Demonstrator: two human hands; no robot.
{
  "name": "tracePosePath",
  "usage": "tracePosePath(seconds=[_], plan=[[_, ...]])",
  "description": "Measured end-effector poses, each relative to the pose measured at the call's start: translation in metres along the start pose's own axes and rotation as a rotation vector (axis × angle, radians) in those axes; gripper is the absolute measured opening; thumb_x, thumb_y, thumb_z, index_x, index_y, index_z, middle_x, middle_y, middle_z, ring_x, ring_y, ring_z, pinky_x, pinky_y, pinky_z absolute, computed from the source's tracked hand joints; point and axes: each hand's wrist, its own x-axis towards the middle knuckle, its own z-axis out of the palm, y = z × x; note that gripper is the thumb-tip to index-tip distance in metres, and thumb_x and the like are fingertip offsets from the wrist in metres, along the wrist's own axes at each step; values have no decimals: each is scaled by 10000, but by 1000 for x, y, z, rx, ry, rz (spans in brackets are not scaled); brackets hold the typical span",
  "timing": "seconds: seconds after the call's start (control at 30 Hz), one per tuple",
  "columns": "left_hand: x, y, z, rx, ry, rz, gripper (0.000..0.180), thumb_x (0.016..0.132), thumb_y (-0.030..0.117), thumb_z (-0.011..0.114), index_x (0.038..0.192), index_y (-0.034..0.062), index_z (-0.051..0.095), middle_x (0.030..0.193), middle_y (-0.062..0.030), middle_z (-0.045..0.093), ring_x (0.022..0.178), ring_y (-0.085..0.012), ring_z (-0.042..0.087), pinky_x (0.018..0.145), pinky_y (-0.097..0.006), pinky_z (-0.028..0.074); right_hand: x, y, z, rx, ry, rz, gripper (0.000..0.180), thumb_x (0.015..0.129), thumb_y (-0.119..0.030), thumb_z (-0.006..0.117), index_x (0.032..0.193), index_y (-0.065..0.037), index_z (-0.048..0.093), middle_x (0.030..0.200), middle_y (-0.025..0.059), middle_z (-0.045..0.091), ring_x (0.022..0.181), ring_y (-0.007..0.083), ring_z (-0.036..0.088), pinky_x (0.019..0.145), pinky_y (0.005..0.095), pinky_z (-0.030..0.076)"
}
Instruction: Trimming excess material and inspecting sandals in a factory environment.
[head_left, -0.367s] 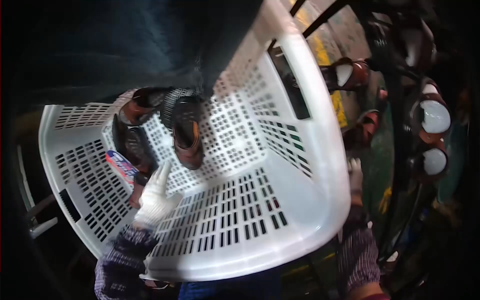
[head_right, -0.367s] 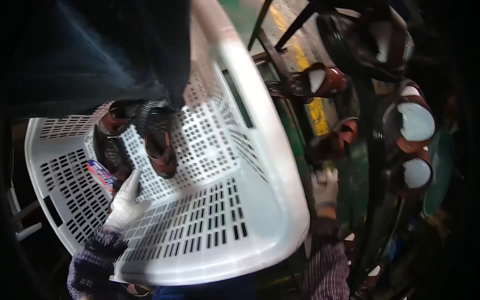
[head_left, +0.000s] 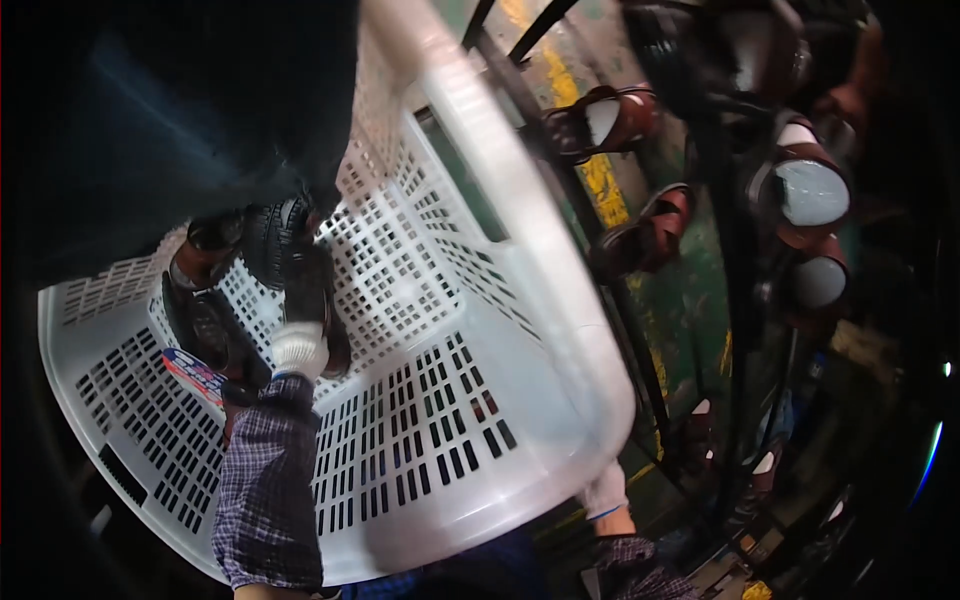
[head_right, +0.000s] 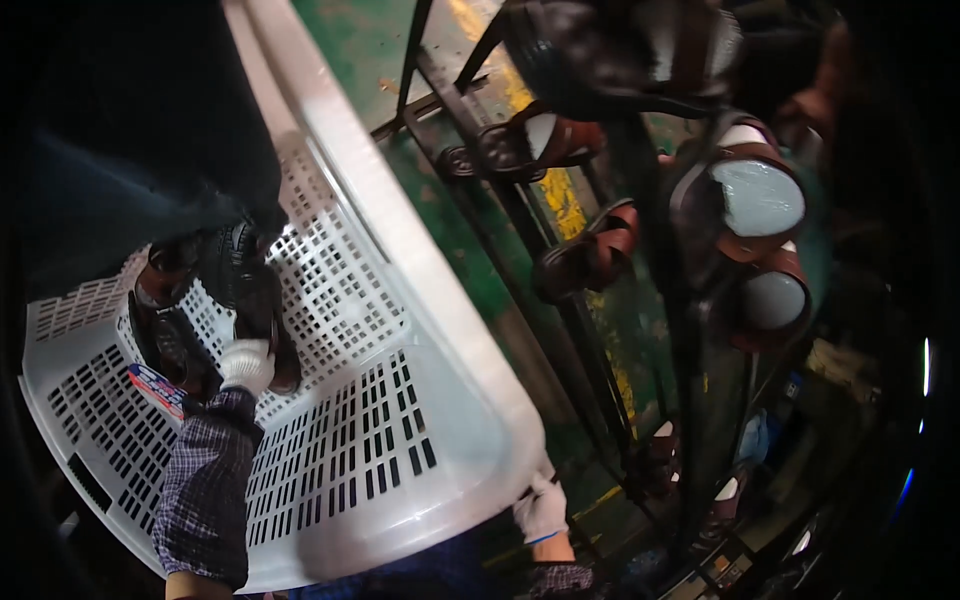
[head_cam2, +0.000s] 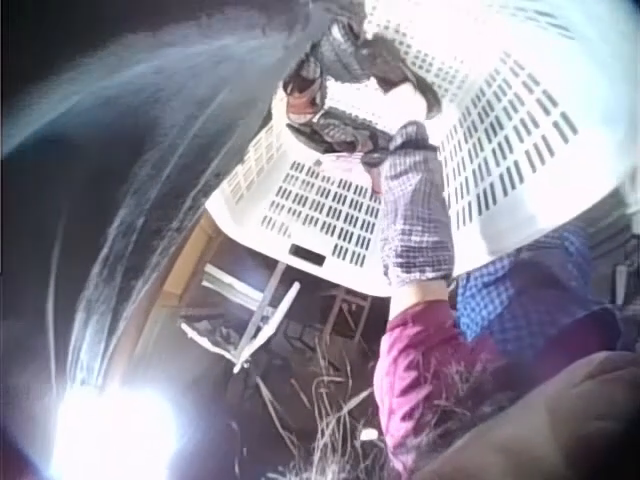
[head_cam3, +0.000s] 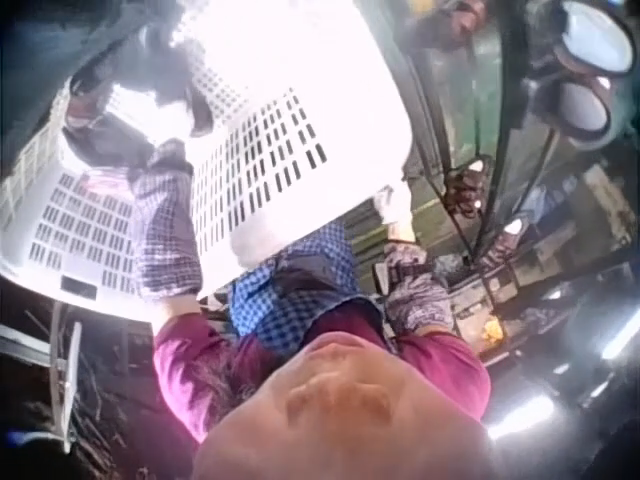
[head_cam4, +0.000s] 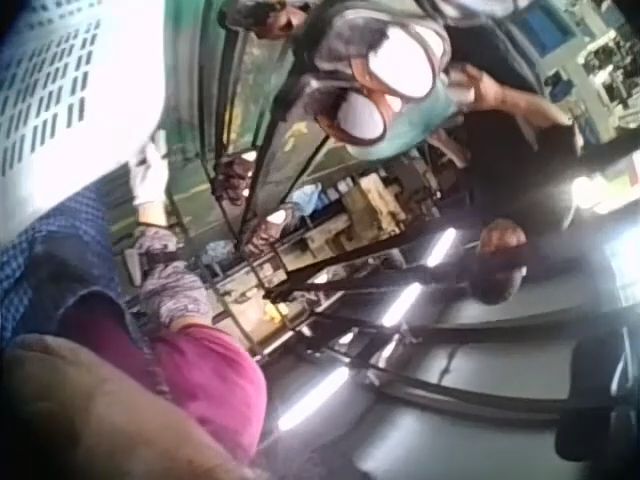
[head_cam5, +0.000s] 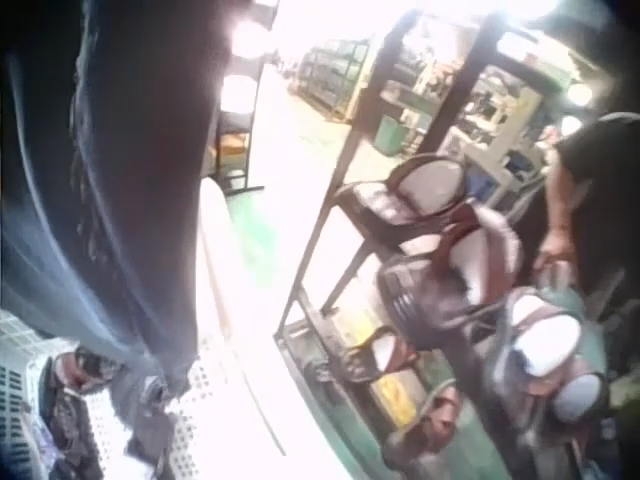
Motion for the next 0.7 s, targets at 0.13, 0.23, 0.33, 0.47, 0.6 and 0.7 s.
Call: tracePosePath(seconds=[0.13,0.23,0.33,0.47,0.6,0.7], plan=[[-97,-25,-48,-21,101,331,155,781,187,635,876,166,756,700,-92,689,697,-296,680,656,-446,518,-85,-8,73,-213,127,-169,598,937,-45,588,1504,-44,400,1173,82,623,988,204,631,930,424,536],[-165,-24,-154,69,276,532,98,776,142,623,821,153,709,596,-65,613,595,-261,622,644,-422,454,-134,-31,101,-514,-33,-465,681,881,-37,686,1496,18,400,1224,136,607,1017,193,635,943,356,523],[-227,-11,-254,205,346,745,29,752,126,629,737,100,629,551,-56,561,583,-254,605,651,-416,444,-191,-56,137,-928,-294,-769,686,816,-88,778,1421,44,484,1322,181,586,1064,255,647,953,362,516],[-315,39,-360,102,228,929,190,777,64,606,814,-119,641,580,-177,577,594,-272,646,612,-384,525,-267,-85,173,-1125,-633,-1131,602,706,-58,844,1248,50,605,1363,187,535,1078,336,641,919,371,526],[-403,85,-416,-83,-2,907,355,785,60,597,990,-228,631,842,-278,668,561,-218,651,516,-308,545,-330,-107,153,-1563,-711,-971,531,749,-236,818,1169,29,629,1272,150,570,1106,360,624,899,451,531],[-470,93,-442,829,670,1390,399,749,84,609,1048,-174,670,931,-258,706,886,-261,713,775,-306,582,-355,-105,131,-1587,-906,-392,762,776,-324,790,1457,-148,496,1181,163,587,1077,348,606,1002,395,480]])
